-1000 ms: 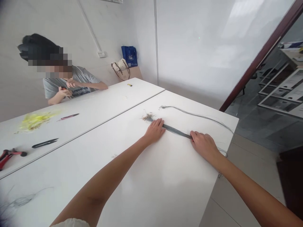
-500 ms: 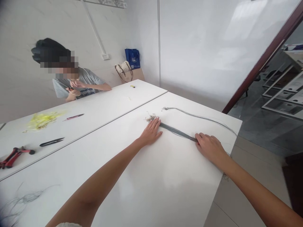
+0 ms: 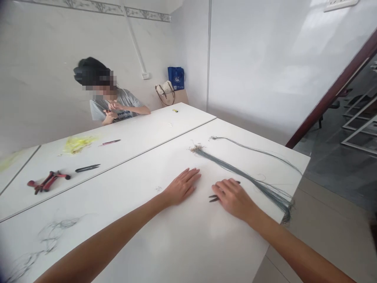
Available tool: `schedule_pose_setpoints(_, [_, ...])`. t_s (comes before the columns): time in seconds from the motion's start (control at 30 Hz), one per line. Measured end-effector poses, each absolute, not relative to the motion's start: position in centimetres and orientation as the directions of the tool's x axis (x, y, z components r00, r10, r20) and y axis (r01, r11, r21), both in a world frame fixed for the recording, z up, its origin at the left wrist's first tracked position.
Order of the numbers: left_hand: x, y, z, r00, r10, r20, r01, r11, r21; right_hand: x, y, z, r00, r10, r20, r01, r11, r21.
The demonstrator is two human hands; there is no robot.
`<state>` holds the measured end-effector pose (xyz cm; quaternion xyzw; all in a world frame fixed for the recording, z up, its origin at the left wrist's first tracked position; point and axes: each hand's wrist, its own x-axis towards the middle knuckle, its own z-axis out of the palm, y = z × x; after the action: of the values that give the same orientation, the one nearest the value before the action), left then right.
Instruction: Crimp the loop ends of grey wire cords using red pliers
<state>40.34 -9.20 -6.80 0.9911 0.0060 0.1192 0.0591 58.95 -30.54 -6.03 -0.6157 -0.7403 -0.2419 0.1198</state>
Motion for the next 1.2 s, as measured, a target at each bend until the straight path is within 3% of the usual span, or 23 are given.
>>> schedule_pose_setpoints(0.13, [32.0,-10.9,-6.6,0.965,0.136,0.226,0.112,-0.987,0.113,53.4,-27.6,-8.2,-0.336,0.806,0.487,0.937,0.339,0.085])
schedule_pose_setpoints(0.3, [23.5,-12.8,-6.1,0.917,0.296,0.267,0.282,-0.955,0.090,47.9,-22.9,-8.6,-0.438,0.751,0.495,0.877,0.479,0.049])
schedule_pose_setpoints(0.47, [15.8,-14.3,-5.5,0.840,0.464,0.279,0.448,-0.885,0.122,43.2,-18.6,-8.4,-0.487,0.719,0.496,0.828,0.561,-0.001])
schedule_pose_setpoints(0.63, [9.0,-15.0,-5.4,0.649,0.696,0.307,0.679,-0.712,0.178,39.0,-16.2,-8.6,-0.493,0.696,0.522,0.791,0.609,-0.065])
schedule_pose_setpoints(0.77, [6.6,-15.1,-6.3,0.603,0.732,0.317,0.737,-0.663,0.130,37.7,-15.9,-8.7,-0.482,0.702,0.524,0.784,0.612,-0.100])
schedule_pose_setpoints(0.9, [6.6,-14.6,-7.6,0.662,0.650,0.374,0.700,-0.714,0.002,41.9,-15.7,-7.5,-0.366,0.775,0.515,0.855,0.499,-0.144])
schedule_pose_setpoints(1.0, [7.3,-13.9,-8.3,0.740,0.533,0.411,0.619,-0.778,-0.105,50.0,-14.7,-5.3,-0.108,0.842,0.528,0.948,0.247,-0.200])
schedule_pose_setpoints(1.1, [8.9,-13.0,-8.6,0.769,0.479,0.423,0.579,-0.802,-0.145,59.4,-13.8,-3.0,0.143,0.852,0.504,0.968,-0.013,-0.252])
schedule_pose_setpoints(1.2, [11.8,-11.8,-8.7,0.780,0.452,0.432,0.552,-0.822,-0.137,66.1,-13.1,-2.3,0.188,0.900,0.394,0.959,-0.081,-0.272])
